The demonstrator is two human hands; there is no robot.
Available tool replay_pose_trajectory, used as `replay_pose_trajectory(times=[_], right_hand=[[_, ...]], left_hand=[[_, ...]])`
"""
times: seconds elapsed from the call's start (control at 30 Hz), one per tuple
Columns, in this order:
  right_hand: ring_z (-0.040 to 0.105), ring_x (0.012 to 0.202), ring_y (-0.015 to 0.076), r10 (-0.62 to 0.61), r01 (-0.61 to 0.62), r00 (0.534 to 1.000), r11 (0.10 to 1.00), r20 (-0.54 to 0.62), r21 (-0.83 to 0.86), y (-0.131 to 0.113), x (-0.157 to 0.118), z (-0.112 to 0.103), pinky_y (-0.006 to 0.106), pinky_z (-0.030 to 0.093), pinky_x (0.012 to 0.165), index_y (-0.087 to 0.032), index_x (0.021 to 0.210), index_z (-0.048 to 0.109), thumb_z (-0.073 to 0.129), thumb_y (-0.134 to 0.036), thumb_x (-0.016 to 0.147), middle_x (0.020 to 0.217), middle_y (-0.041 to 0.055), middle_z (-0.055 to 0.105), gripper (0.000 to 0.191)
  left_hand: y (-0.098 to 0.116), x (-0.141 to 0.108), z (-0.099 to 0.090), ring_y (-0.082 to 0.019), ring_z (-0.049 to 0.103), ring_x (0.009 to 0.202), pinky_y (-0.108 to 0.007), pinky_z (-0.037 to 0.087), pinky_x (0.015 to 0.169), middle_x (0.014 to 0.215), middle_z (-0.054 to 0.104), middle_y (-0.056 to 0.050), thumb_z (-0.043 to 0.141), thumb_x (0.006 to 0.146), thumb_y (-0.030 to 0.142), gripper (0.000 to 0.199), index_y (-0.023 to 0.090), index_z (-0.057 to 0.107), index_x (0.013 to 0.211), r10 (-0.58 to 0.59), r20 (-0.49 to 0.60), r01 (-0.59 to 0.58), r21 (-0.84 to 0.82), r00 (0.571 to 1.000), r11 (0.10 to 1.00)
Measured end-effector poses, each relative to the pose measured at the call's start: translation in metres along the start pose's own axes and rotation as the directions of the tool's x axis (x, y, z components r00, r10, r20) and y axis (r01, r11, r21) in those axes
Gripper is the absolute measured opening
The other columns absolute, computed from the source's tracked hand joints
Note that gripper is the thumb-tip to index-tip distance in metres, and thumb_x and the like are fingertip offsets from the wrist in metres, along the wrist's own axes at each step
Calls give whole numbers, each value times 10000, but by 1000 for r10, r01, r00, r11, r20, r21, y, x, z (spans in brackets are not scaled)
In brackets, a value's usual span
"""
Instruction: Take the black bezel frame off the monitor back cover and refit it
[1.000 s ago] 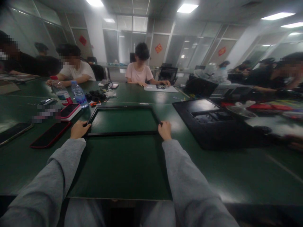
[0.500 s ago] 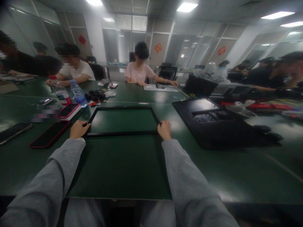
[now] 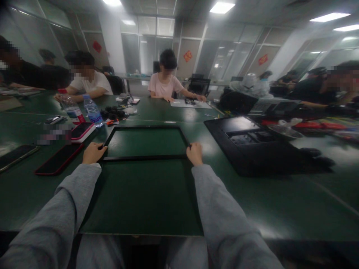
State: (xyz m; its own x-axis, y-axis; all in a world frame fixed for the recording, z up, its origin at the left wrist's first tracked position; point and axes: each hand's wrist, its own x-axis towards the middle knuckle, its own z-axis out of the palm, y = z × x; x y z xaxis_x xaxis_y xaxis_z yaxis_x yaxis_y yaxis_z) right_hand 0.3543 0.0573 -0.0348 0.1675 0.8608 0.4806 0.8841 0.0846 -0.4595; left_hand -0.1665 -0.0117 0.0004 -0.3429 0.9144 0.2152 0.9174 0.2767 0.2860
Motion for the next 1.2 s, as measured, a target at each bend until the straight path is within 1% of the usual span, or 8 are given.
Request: replay_pose_trajectory(times=[0.17, 0.37, 0.5, 0.6, 0.87, 1.03, 1.2], right_hand=[[528, 1067, 322, -8, 8, 1000, 1000, -1, -9, 0, 0, 1, 505, 422, 1023, -97, 1019, 688, 495, -200, 800, 1043, 197, 594, 310], [529, 1060, 324, 9, -9, 1000, 1000, -22, -8, 2, 0, 3, 514, 436, 994, -118, 993, 688, 494, -220, 789, 1030, 188, 592, 300], [526, 1075, 322, -10, 10, 1000, 1000, -27, -5, 1, -1, 3, 519, 429, 997, -116, 1040, 679, 481, -224, 803, 1048, 194, 606, 328], [528, 1066, 314, -19, 20, 999, 1000, -32, 11, -1, -2, 2, 519, 417, 1012, -128, 1064, 671, 484, -227, 808, 1039, 182, 617, 332], [513, 1113, 328, 19, -20, 1000, 1000, -24, -24, 1, -2, 4, 506, 417, 1023, -95, 1129, 662, 497, -232, 792, 1110, 207, 598, 400], [527, 1104, 322, 44, -44, 999, 999, -6, -7, 1, -1, 2, 497, 432, 1010, -108, 1160, 656, 500, -219, 776, 1123, 196, 606, 430], [550, 1062, 303, 28, -28, 1000, 999, -3, 32, -3, -2, -2, 492, 444, 997, -140, 1159, 648, 484, -185, 761, 1094, 166, 633, 433]], left_hand=[[-2, 2, 3, -312, 621, 1127, -396, 494, 914, 1272, 632, -175, 444, 945, 500, 529, 176, 717, 1261, 1, -15, -1, -7, 1000, 1000], [0, 1, 2, -316, 610, 1151, -407, 486, 944, 1325, 605, -188, 443, 946, 494, 547, 166, 680, 1315, -11, 4, 11, -6, 1000, 1000], [3, -1, 0, -312, 601, 1161, -412, 484, 950, 1357, 595, -179, 456, 944, 494, 561, 174, 628, 1371, -22, 5, 22, -25, 1000, 999], [4, -2, -1, -320, 595, 1165, -427, 484, 955, 1365, 591, -177, 471, 940, 486, 548, 177, 627, 1365, -17, 3, 17, -41, 1000, 999], [2, -1, 1, -336, 592, 1162, -455, 493, 946, 1364, 581, -176, 480, 928, 477, 540, 193, 629, 1363, -35, 1, 35, -70, 999, 997], [3, -1, 1, -319, 597, 1140, -432, 489, 953, 1349, 588, -172, 495, 921, 457, 516, 199, 640, 1344, -46, -5, 46, -65, 999, 997], [4, -3, -1, -326, 603, 1144, -436, 499, 940, 1351, 584, -172, 487, 924, 460, 516, 199, 644, 1341, -57, -7, 57, -62, 998, 996]])
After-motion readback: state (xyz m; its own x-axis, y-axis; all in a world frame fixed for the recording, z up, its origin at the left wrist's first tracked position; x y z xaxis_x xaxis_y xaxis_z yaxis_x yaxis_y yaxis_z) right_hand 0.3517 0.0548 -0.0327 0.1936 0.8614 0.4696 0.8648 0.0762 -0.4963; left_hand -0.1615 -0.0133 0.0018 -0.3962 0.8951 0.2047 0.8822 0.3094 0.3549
